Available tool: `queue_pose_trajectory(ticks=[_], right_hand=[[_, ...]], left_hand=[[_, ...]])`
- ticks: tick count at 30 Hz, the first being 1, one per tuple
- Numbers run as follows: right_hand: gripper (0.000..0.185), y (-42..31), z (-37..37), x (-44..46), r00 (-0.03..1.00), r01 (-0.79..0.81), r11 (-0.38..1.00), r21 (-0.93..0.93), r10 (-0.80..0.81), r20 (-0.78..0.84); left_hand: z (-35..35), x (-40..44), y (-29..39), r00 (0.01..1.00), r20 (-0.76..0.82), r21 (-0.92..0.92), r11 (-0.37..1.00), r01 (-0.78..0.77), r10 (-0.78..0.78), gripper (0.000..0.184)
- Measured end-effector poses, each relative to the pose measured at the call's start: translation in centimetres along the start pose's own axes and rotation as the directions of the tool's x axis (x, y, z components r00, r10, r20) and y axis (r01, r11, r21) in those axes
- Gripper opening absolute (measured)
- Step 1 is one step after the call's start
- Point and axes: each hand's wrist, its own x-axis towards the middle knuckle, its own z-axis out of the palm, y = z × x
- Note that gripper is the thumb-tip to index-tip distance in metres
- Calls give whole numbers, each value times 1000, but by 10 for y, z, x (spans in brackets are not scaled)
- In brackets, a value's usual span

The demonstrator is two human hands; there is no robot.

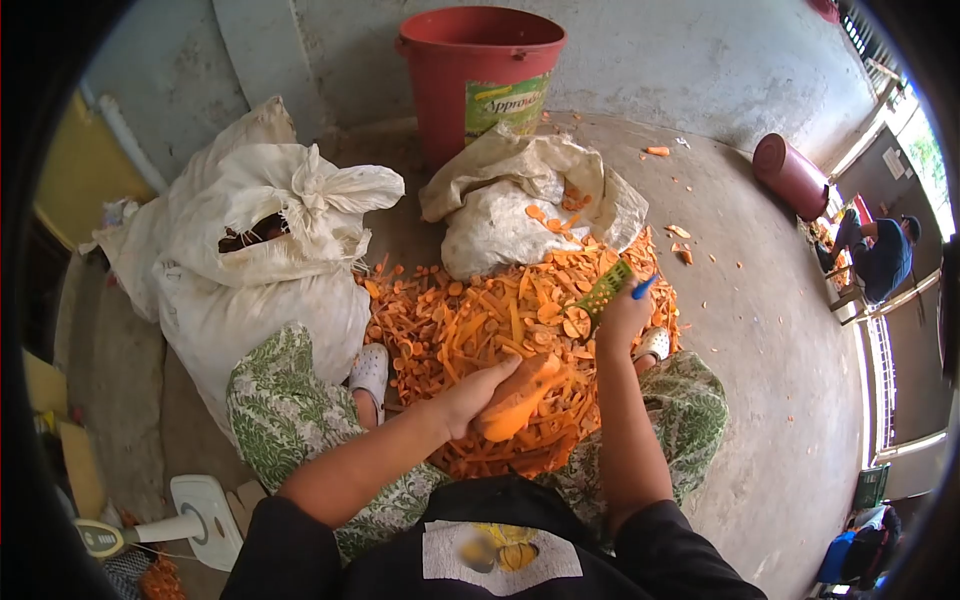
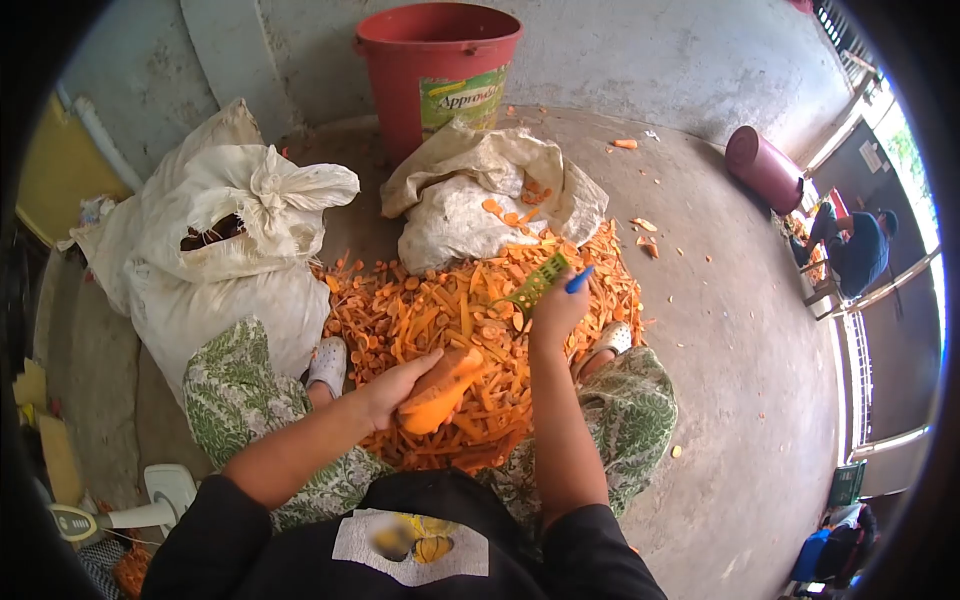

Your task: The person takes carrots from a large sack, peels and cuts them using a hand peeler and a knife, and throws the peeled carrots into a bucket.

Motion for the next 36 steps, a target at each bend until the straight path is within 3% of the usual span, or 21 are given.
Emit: queue_pose_trajectory(ticks=[2, 4, 6, 8, 9, 11, 13, 15, 18, 19, 21, 23, 24, 26, 27, 29, 30, 31, 32, 34, 36], right_hand=[[26, -21, -7, -7, 995, -95, 994, 47, 94, 29], [30, -44, 1, -43, 982, -50, 999, 0, 49, 182], [25, -53, 5, -84, 938, 17, 998, 62, -37, 346], [21, -40, 1, -108, 856, 323, 942, -94, -249, 453], [21, -42, 1, -109, 859, 354, 928, -119, -272, 433], [21, -40, 5, -98, 859, 387, 910, -146, -299, 416], [18, -19, 6, -57, 953, 249, 920, -302, -177, 247], [24, -4, 2, -14, 990, -113, 993, -39, 116, 75], [27, -18, -10, -4, 968, -251, 957, 148, 249, 33], [28, -27, -7, -16, 970, -237, 966, 106, 228, 89], [27, -35, -6, -50, 960, -80, 996, -43, 89, 265], [22, -51, 1, -98, 924, 230, 972, 52, -235, 302], [22, -49, -1, -100, 925, 228, 972, 53, -233, 300], [20, -47, -3, -102, 883, 371, 913, -171, -290, 369], [19, -32, -1, -89, 902, 336, 926, -174, -263, 343], [23, -26, 2, -47, 974, 175, 960, -219, -136, 182], [25, -17, 0, -29, 990, 35, 984, -175, -10, 140], [27, -15, -2, -19, 988, -104, 987, -124, 117, 103], [27, -14, -4, -16, 988, -103, 987, -123, 116, 103], [29, -26, -8, -20, 957, -279, 960, 34, 275, 97], [28, -57, -3, -57, 966, -168, 985, 40, 156, 205]], left_hand=[[-2, 1, 5, 1000, -11, -67, 998, 1, -2, 45], [-7, 1, 10, 999, -37, -206, 978, -4, -4, 44], [-21, 8, 4, 999, 38, -225, 974, -13, 22, 39], [-12, 5, 8, 995, -71, -150, 985, -82, 72, 37], [-14, 8, 4, 988, -147, -135, 988, -75, 55, 37], [-18, 15, 0, 993, -108, -84, 994, -65, 56, 39], [-16, 13, -1, 996, -72, -32, 998, -60, 58, 41], [-9, 2, 1, 993, 99, 86, 994, 63, -71, 46], [0, -3, 3, 984, 151, 8, 996, 91, -91, 48], [-6, 3, 1, 994, 46, -117, 988, 103, -98, 47], [-15, 7, 4, 998, 14, -167, 984, 59, -58, 47], [-26, 16, 3, 997, -58, -254, 966, 39, -56, 45], [-21, 12, 4, 997, -59, -252, 967, 41, -58, 45], [-5, 3, 7, 998, -68, -71, 997, -12, 7, 42], [-5, 2, 7, 998, -67, -71, 997, -10, 5, 42], [-6, 2, 5, 995, -94, 170, 984, 57, -41, 42], [-2, -1, 5, 995, -94, 170, 984, 57, -41, 42], [6, -4, 6, 995, -103, 84, 996, 27, -19, 42], [10, -5, 8, 994, -112, 0, 1000, -4, 4, 43], [0, -6, 13, 997, -66, -57, 998, 28, -32, 43], [-12, 0, 9, 998, -17, -117, 991, 66, -68, 43]])
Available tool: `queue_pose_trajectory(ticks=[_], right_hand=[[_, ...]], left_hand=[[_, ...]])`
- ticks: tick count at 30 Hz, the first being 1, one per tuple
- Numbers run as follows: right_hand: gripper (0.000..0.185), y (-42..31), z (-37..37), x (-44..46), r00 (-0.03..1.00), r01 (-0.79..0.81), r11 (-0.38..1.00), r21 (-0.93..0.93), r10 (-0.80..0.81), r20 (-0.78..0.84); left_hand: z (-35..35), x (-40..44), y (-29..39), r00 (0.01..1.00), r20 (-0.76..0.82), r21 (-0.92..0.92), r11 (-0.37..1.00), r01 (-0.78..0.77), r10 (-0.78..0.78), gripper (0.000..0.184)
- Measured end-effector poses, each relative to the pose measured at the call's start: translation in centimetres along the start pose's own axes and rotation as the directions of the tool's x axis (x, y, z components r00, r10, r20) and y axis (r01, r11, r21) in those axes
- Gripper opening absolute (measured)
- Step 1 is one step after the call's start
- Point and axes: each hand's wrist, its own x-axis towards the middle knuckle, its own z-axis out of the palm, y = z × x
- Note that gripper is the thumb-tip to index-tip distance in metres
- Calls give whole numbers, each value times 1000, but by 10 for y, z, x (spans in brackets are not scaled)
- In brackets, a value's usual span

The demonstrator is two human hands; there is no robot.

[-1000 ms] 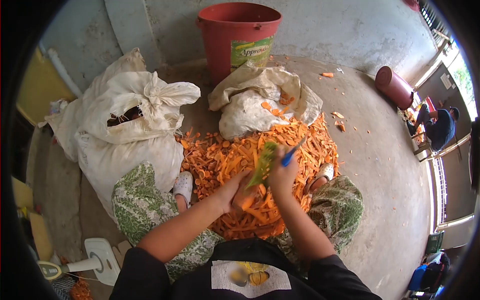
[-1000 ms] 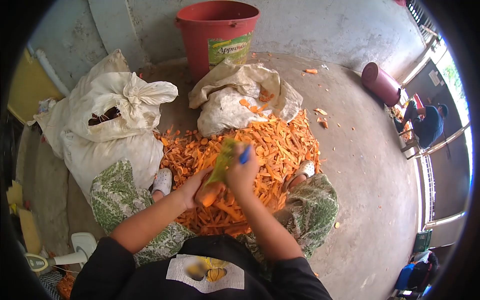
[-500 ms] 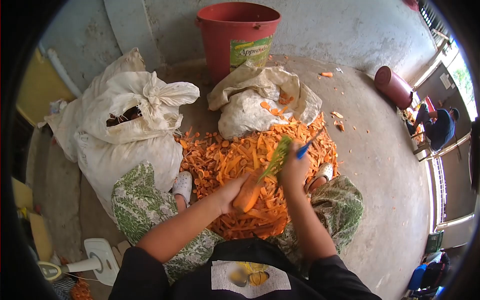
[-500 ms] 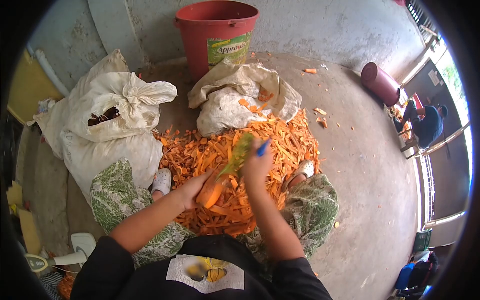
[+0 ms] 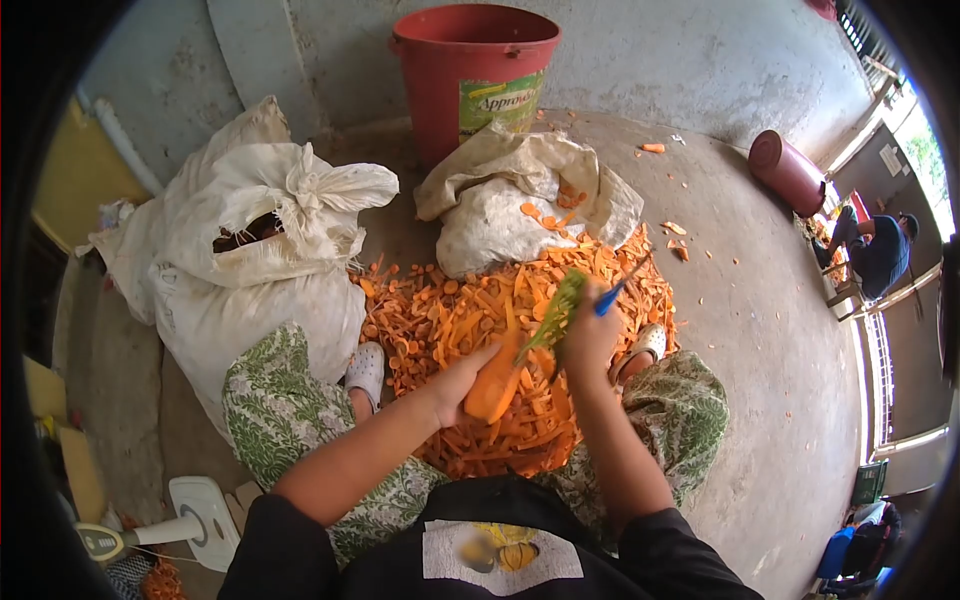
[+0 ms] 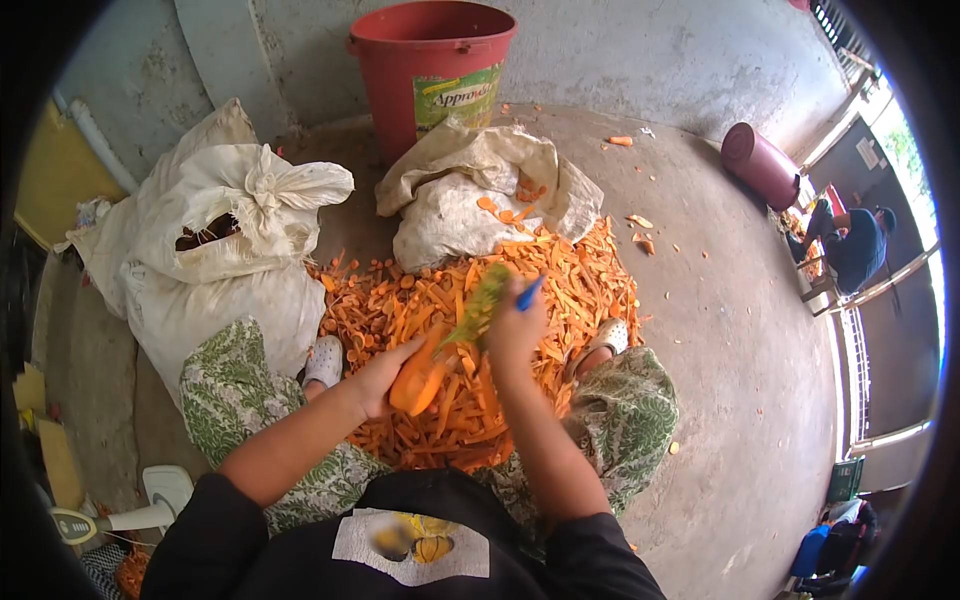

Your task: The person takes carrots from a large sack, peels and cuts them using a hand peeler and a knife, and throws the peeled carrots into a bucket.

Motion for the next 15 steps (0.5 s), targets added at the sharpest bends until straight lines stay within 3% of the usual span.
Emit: queue_pose_trajectory(ticks=[2, 3, 4, 6, 7, 9, 10, 12, 14, 15], right_hand=[[25, 6, 7, -36, 937, 317, 946, -72, -301, 176], [12, 11, 8, -52, 870, 463, 879, -115, -426, 246], [12, 12, 8, -50, 872, 460, 880, -115, -425, 243], [10, 22, 7, -38, 900, 427, 866, -260, -379, 216], [11, 21, 7, -18, 894, 445, 848, -289, -437, 94], [17, 17, -8, 32, 977, 138, 976, -167, -162, -141], [17, 21, -19, 47, 977, 138, 976, -166, -162, -141], [24, 27, -32, 66, 967, -11, 999, -33, 2, -254], [22, 10, -13, 20, 998, 52, 994, -97, -55, -23], [20, 13, -1, -5, 978, 204, 978, -48, -201, 62]], left_hand=[[-11, 11, -5, 995, -89, -86, 994, -60, 52, 44], [9, 0, 2, 990, -114, -56, 994, -93, 86, 45], [5, 2, 0, 990, -115, -54, 994, -90, 83, 45], [-10, 10, -9, 989, -112, 209, 975, -72, 97, 45], [-4, 5, -7, 989, -112, 209, 975, -72, 97, 45], [15, -10, -3, 999, -5, 294, 955, -36, 40, 42], [17, -10, -3, 999, -5, 295, 955, -37, 40, 42], [20, -10, -4, 999, 18, 104, 994, -32, 30, 41], [11, -3, -3, 996, -47, -7, 998, -70, 70, 40], [8, -1, -1, 989, -115, -107, 988, -109, 97, 40]])
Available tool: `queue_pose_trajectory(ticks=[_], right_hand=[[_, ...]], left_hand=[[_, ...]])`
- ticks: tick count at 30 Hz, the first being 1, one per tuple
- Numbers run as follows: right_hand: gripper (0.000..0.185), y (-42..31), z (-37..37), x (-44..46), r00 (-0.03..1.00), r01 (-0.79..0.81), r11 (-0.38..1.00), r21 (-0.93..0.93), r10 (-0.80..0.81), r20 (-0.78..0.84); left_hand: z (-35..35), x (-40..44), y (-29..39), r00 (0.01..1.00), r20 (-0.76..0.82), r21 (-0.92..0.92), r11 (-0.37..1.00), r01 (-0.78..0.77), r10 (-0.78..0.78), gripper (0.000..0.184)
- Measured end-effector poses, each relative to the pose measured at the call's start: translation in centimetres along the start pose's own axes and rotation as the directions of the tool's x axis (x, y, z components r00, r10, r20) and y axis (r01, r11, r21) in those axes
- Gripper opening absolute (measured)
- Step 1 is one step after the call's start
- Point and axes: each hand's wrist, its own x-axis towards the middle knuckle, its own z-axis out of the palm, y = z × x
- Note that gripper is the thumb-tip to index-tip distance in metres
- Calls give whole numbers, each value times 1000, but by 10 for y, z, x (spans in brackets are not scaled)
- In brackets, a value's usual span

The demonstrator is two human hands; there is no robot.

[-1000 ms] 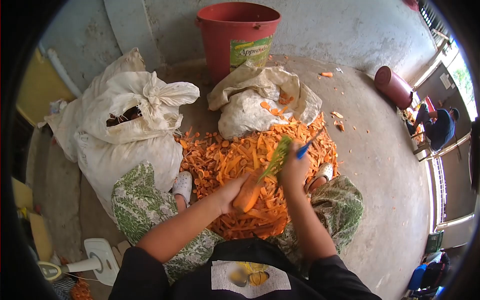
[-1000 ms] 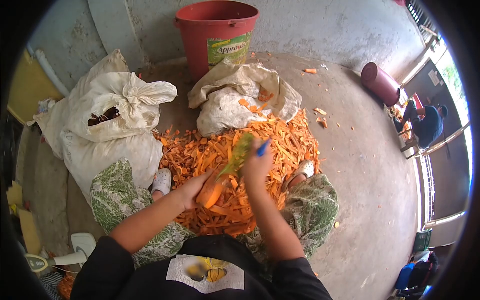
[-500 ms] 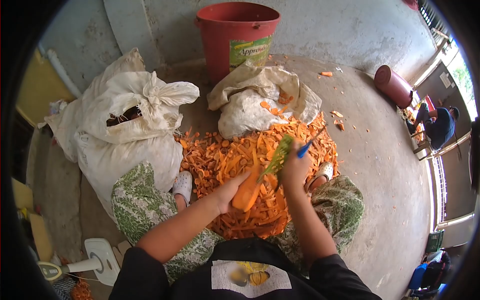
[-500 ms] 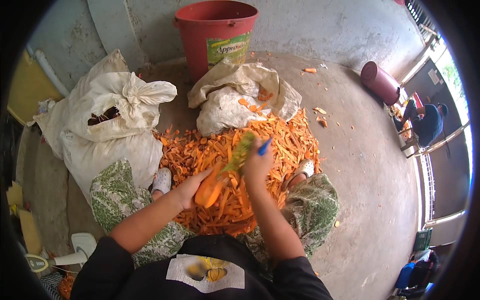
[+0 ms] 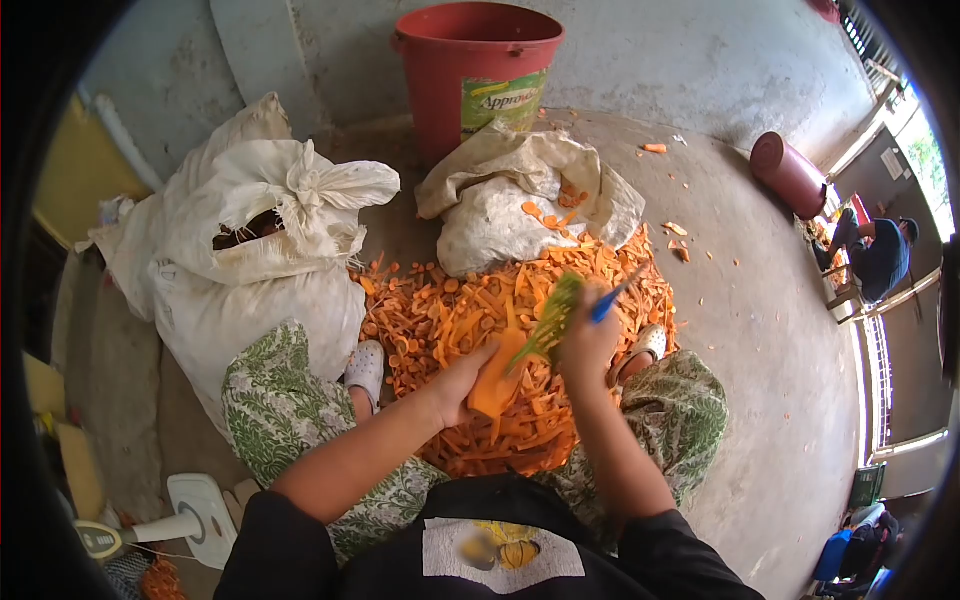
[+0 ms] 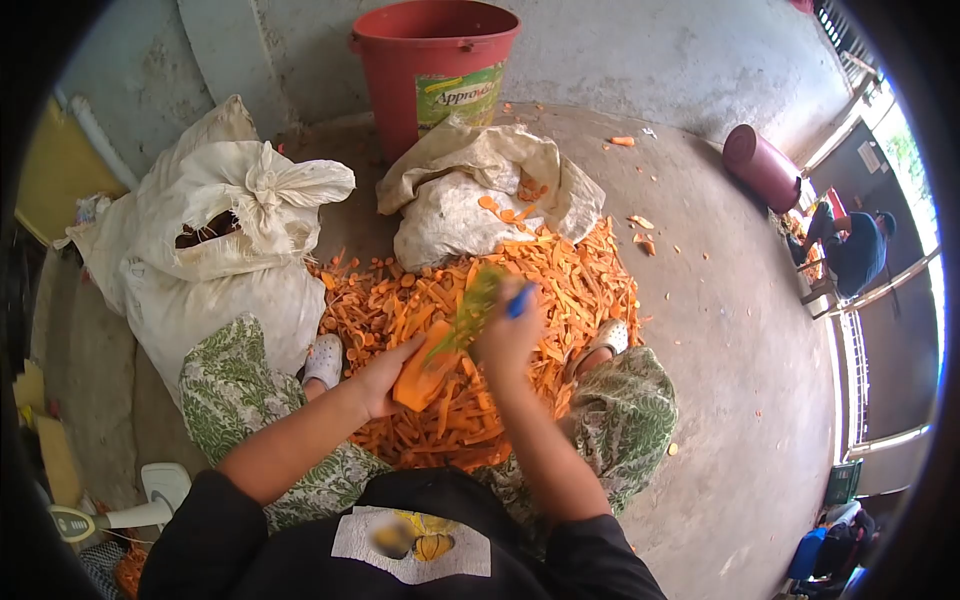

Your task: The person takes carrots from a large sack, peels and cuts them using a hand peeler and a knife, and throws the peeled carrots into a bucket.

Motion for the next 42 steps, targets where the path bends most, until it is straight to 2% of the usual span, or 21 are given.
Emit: queue_pose_trajectory(ticks=[2, 4, 5, 12, 14, 16, 18, 19, 21, 22, 28, 29, 31, 32, 33, 34, 35, 36, 37, 40, 42], right_hand=[[18, -6, 11, -32, 986, 147, 988, 56, -150, 67], [15, -14, 11, -46, 945, 312, 913, -263, -269, 186], [15, -13, 11, -40, 946, 310, 913, -265, -267, 185], [22, 17, -26, 59, 953, -173, 955, -241, 100, -286], [24, 13, -29, 53, 964, -162, 986, -43, 148, -220], [26, 12, -15, 24, 993, -118, 988, -101, 117, -21], [18, -14, 10, -21, 991, 102, 991, 90, -109, 74], [22, -14, 11, -35, 962, 254, 964, -77, -244, 119], [19, -3, 12, -41, 958, 237, 896, -376, -152, 244], [19, 4, 14, -36, 959, 234, 897, -376, -149, 242], [24, 34, -24, 64, 943, -208, 947, -243, 128, -306], [25, 55, -30, 78, 897, -240, 963, 120, 268, -351], [22, 36, -41, 70, 966, -208, 978, -6, 204, -159], [22, 32, -42, 64, 966, -207, 978, -7, 203, -157], [20, 30, -40, 56, 987, -73, 978, -197, 99, 124], [18, 24, -37, 45, 912, 110, 937, -332, 38, 409], [16, -7, -33, 24, 810, -33, 921, -389, 252, 530], [19, -20, -32, 12, 709, 25, 924, -381, 252, 658], [15, -13, -31, 5, 695, 256, 831, -495, 198, 691], [12, -4, -25, -11, 653, 367, 804, -468, 135, 745], [12, 0, -22, -14, 658, 366, 810, -458, 123, 743]], left_hand=[[1, 0, 3, 1000, 19, 26, 1000, -8, 7, 38], [2, -1, 7, 999, 41, 56, 998, -12, 10, 37], [1, -1, 8, 999, 42, 127, 992, -8, 3, 39], [11, -16, 1, 998, 53, 261, 965, 29, -44, 46], [1, -10, 2, 1000, 17, 157, 988, 14, -17, 45], [-6, -1, 0, 997, -59, 35, 998, -55, 57, 43], [-5, 0, -2, 992, -112, 6, 998, -59, 59, 41], [-5, 1, -3, 985, -164, -20, 998, -62, 57, 40], [-6, 4, -9, 988, -120, 38, 995, -89, 93, 39], [-8, 5, -12, 989, -75, 96, 988, -121, 129, 39], [20, -27, -1, 1000, 22, 497, 868, -8, -4, 50], [17, -26, 1, 1000, 23, 501, 866, -7, -5, 50], [6, -21, 2, 960, 204, 593, 756, -275, 189, 53], [0, -19, 9, 972, 119, 592, 771, -235, 204, 55], [-6, -16, 15, 971, 118, 590, 772, -237, 208, 55], [-12, -14, 21, 923, 163, 722, 596, -352, 348, 55], [-16, -13, 26, 855, 233, 819, 381, -430, 463, 55], [-12, -18, 34, 819, 205, 900, 227, -373, 536, 53], [-14, -18, 37, 820, 205, 900, 227, -373, 535, 53], [-12, -19, 41, 775, 206, 899, 198, -391, 597, 45], [-4, -24, 41, 723, 281, 927, 16, -375, 632, 39]])
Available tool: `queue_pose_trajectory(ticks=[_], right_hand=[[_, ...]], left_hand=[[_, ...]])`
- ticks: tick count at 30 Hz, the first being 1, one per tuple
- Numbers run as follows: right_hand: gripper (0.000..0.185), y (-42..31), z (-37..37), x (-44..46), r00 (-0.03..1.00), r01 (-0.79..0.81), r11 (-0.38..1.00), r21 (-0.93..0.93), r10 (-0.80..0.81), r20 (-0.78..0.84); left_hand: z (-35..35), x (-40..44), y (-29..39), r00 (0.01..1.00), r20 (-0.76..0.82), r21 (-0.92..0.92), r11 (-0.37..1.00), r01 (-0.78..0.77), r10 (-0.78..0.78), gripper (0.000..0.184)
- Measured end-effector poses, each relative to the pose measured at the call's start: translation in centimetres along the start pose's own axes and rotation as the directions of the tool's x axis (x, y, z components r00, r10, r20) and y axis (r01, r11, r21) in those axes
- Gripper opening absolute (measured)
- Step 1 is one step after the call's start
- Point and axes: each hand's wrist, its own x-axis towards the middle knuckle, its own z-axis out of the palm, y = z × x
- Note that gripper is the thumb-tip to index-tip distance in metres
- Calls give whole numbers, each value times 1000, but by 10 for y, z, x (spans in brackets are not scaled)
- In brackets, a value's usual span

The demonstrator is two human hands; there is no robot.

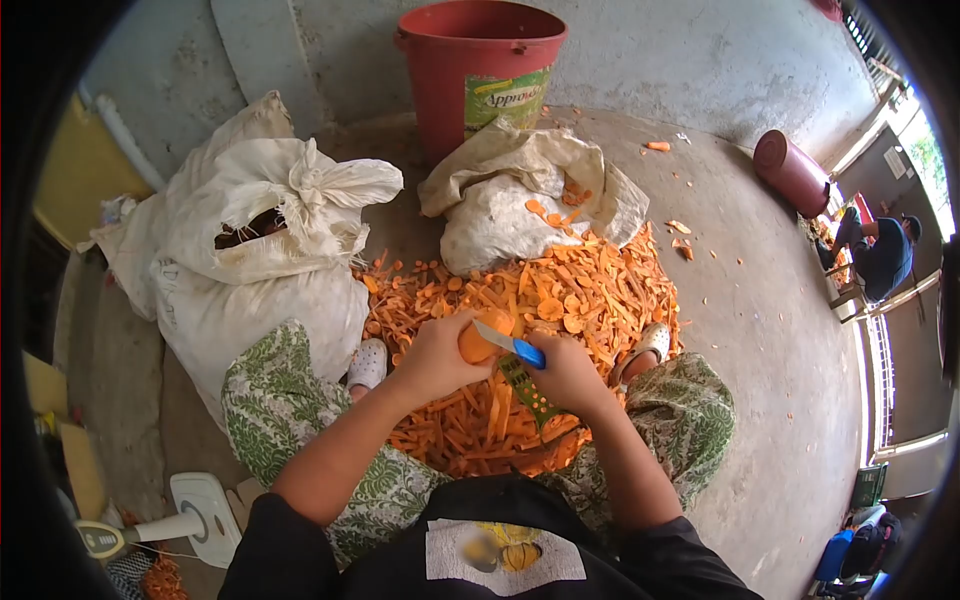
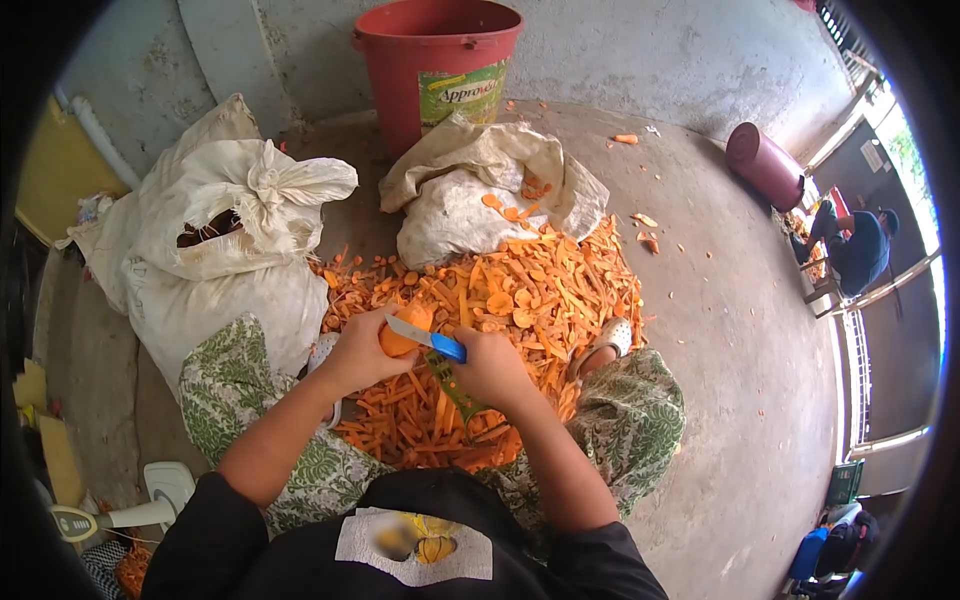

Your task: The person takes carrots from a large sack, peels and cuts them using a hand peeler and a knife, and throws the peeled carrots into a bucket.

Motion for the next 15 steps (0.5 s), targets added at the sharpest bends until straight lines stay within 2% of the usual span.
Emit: queue_pose_trajectory(ticks=[4, 6, 10, 11, 12, 13, 15], right_hand=[[12, 5, 4, 1, 1000, -14, 999, -49, 13, -15], [11, 7, 4, 2, 998, -27, 999, 20, 26, 53], [14, 20, 10, 9, 998, 55, 997, 60, -56, 26], [18, 27, 7, 16, 973, -233, 967, 104, 232, 16], [22, 39, 5, 24, 862, -502, 850, 157, 506, 17], [30, 85, 14, 39, 804, -590, 807, -24, 590, 70], [34, 97, 17, 45, 866, -489, 871, -44, 491, 98]], left_hand=[[2, -2, 1, 994, -63, 119, 990, -77, 85, 37], [-2, -4, 4, 984, -5, 180, 968, -176, 180, 39], [-5, -7, 8, 977, -30, 133, 969, -206, 212, 40], [-8, -11, 14, 945, 70, 93, 941, -325, 320, 40], [-10, -14, 18, 889, 174, 41, 899, -437, 424, 40], [-7, -16, 22, 885, 191, 41, 897, -439, 425, 40], [0, -18, 28, 834, 105, -171, 836, -522, 542, 40]])
